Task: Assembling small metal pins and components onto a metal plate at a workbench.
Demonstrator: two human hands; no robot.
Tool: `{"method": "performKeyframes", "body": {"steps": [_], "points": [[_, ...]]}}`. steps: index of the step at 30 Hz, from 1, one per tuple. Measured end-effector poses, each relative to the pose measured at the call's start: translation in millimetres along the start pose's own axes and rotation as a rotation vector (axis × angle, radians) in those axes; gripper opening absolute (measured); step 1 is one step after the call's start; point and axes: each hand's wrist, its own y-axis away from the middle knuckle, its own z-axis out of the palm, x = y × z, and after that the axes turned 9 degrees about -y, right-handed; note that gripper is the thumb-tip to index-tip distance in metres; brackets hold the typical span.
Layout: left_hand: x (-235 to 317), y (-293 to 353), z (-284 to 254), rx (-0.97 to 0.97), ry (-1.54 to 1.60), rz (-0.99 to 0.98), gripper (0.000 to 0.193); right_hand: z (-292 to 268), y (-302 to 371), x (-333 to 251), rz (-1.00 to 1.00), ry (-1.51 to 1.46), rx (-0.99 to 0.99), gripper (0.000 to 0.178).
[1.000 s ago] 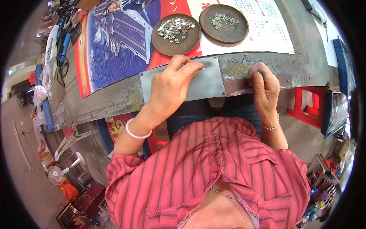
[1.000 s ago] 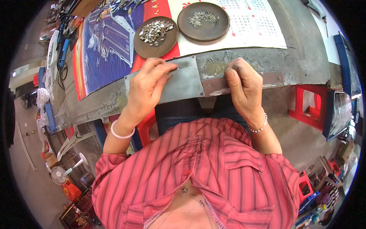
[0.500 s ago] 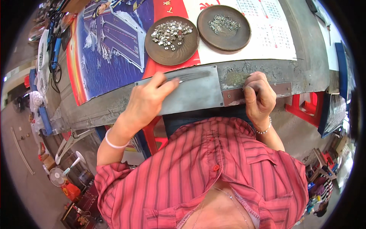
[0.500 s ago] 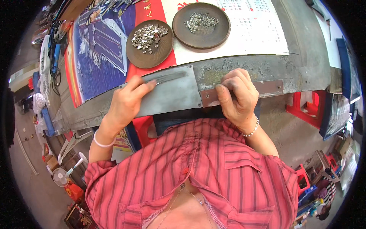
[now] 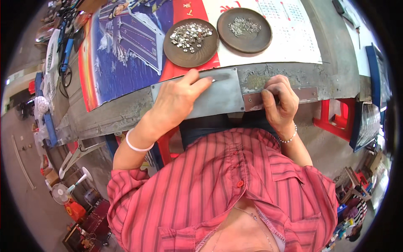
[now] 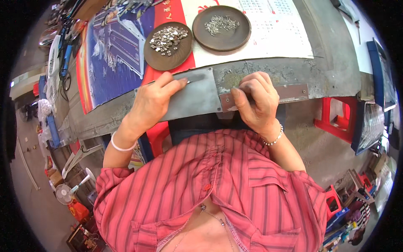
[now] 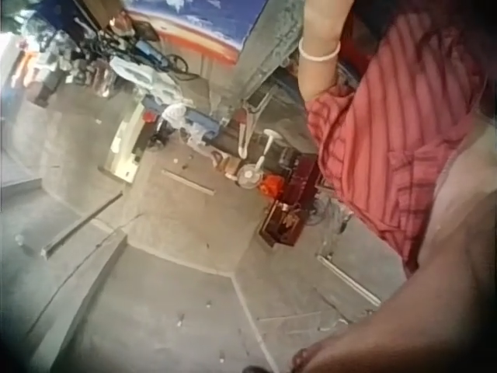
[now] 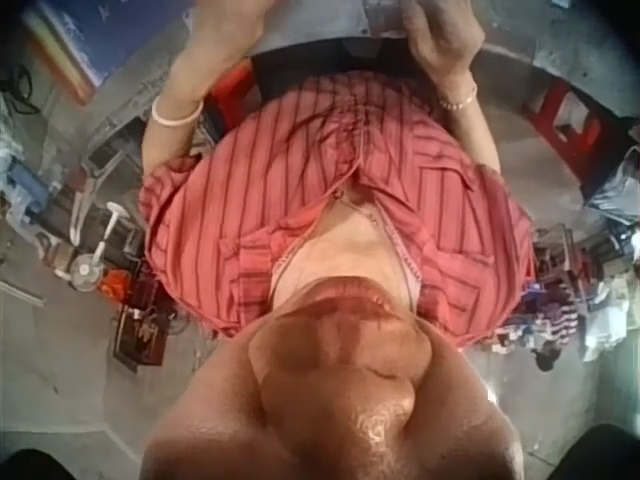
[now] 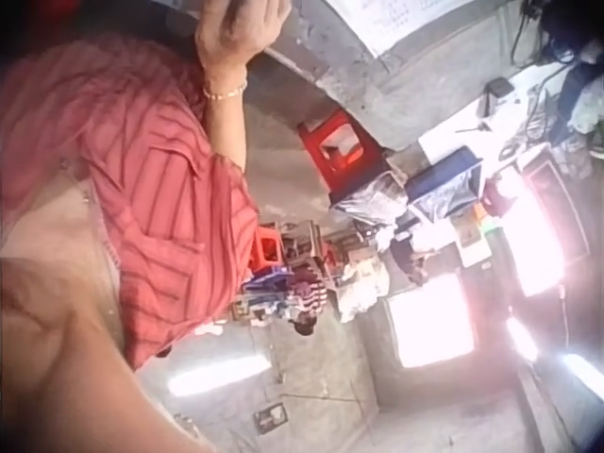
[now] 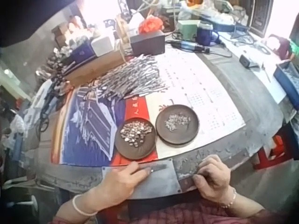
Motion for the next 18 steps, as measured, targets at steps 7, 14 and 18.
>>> {"method": "performKeyframes", "body": {"steps": [7,14,18], "points": [[17,37,18,0.287,0.587,-0.337,0.025,34,-11,-39,0.186,-0.292,-0.193,0.014],[58,44,13,0.385,1.541,-0.504,0.031,62,-14,-48,0.216,-0.367,-0.233,0.012],[69,46,17,0.453,1.645,-0.492,0.032,66,-16,-52,0.155,-0.339,-0.188,0.012]]}}
